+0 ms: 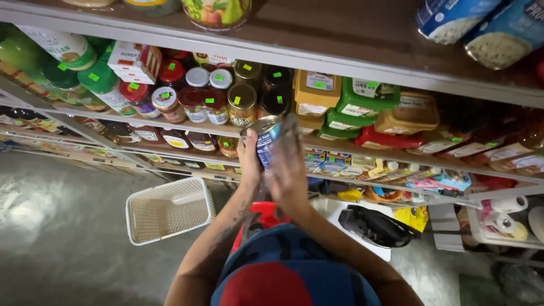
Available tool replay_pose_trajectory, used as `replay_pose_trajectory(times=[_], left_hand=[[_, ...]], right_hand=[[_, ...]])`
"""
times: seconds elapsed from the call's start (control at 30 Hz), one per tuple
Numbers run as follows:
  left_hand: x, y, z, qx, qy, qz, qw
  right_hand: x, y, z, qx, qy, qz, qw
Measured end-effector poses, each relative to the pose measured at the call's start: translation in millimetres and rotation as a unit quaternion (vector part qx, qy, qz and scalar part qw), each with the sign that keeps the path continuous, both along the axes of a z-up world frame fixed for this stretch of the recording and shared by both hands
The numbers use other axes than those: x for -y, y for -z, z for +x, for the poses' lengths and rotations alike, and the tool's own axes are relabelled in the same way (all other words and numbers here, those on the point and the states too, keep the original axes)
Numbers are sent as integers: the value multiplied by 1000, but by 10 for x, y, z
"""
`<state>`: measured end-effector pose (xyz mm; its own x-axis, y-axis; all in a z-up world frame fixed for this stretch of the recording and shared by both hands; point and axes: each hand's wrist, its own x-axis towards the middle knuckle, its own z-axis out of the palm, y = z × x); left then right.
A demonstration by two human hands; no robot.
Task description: Wiping down canned food items with a cloth and organizing them on storage shelves.
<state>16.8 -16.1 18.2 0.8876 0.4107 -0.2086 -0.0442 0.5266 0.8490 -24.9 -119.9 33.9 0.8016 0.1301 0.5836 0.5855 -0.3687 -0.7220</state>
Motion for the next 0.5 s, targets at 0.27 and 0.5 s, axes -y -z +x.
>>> replay_pose_trajectory(times=[0.27,0.5], left_hand=[[-1,-200,-115,95,20,-3,995],[-86,-541,-118,234,93,149,956]], right_hand=[[70,-187,359,-195,-95,175,960],[240,457,398,-438,-55,539,718]])
